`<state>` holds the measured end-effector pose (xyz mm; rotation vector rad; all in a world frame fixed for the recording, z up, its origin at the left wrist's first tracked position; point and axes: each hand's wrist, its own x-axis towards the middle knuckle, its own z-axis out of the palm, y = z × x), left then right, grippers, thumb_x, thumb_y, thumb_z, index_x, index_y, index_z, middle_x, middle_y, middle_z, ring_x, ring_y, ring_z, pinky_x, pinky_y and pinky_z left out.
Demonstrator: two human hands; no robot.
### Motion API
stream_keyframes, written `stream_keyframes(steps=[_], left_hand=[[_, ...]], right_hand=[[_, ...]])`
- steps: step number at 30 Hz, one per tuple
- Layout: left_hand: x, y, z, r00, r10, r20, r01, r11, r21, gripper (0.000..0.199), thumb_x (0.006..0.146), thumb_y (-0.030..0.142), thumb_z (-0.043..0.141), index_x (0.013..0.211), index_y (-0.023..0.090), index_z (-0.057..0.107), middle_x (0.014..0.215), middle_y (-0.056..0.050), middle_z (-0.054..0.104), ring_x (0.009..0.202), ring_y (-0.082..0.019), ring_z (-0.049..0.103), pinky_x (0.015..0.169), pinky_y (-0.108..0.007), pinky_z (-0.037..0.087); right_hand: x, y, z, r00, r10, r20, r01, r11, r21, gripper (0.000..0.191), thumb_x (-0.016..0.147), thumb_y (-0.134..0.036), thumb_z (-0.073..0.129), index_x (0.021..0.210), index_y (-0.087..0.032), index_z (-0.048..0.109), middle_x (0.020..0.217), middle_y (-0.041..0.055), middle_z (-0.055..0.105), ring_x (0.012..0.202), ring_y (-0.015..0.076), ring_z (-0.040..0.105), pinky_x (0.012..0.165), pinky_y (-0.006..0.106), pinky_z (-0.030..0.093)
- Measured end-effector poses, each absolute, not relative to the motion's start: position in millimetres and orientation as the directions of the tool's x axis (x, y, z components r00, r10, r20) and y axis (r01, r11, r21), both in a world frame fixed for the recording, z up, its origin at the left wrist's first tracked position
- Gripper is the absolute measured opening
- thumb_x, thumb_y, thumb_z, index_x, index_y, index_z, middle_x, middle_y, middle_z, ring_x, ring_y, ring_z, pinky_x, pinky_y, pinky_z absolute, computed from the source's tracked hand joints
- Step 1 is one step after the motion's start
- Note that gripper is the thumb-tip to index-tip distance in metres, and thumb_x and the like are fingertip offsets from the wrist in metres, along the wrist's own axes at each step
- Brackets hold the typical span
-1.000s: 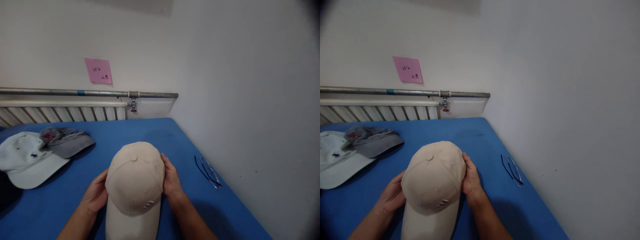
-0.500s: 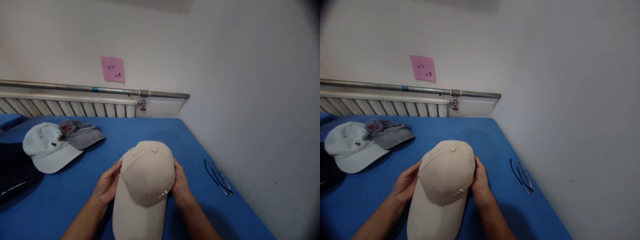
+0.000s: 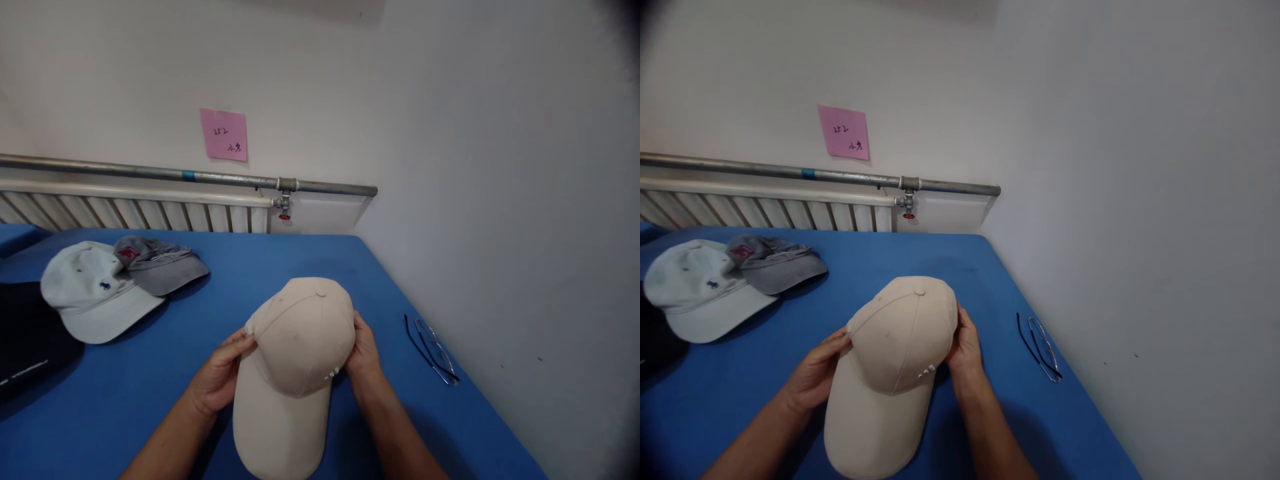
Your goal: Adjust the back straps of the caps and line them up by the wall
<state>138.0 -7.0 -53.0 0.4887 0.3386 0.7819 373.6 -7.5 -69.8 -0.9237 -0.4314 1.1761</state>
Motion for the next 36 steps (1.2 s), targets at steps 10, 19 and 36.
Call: stream_keyframes(steps=[10, 19, 36], left_hand=[[129, 1, -49, 0.598, 0.666, -0.446, -0.626, 0.736, 0.258, 0.033, 0.089, 0.036, 0.058, 0.111, 0.015, 0.071, 0.089, -0.012, 0.076, 0.097, -0.031, 0.069, 0.097, -0.049, 0.048], [104, 22, -40, 0.447, 0.818, -0.363, -0.799, 0.547, 0.250, 0.044, 0.090, 0.046, 0.053, 0.127, 0.024, 0.062, 0.098, -0.007, 0.076, 0.109, -0.028, 0.065, 0.102, -0.044, 0.044], [110, 28, -37, 0.185, 0.891, -0.415, -0.845, 0.360, 0.395, 0.046, 0.096, 0.040, 0.043, 0.138, 0.024, 0.051, 0.096, -0.008, 0.076, 0.095, -0.028, 0.071, 0.086, -0.043, 0.056]], right_hand=[[350, -11, -63, 0.130, 0.926, -0.355, -0.811, -0.107, -0.576, 0.013, 0.071, -0.027, 0.074, 0.080, -0.018, 0.070, 0.075, -0.0002, 0.074, 0.069, 0.0137, 0.066, 0.070, 0.025, 0.051], [330, -36, -55, -0.126, 0.933, -0.337, -0.453, -0.356, -0.817, 0.036, 0.075, -0.043, 0.072, 0.094, -0.014, 0.063, 0.070, 0.0017, 0.067, 0.056, 0.0128, 0.063, 0.045, 0.021, 0.043], [281, -52, -61, -0.171, 0.772, -0.612, -0.759, -0.499, -0.417, 0.039, 0.055, -0.032, 0.084, 0.075, -0.017, 0.054, 0.059, -0.0034, 0.060, 0.045, 0.0076, 0.053, 0.035, 0.016, 0.022]])
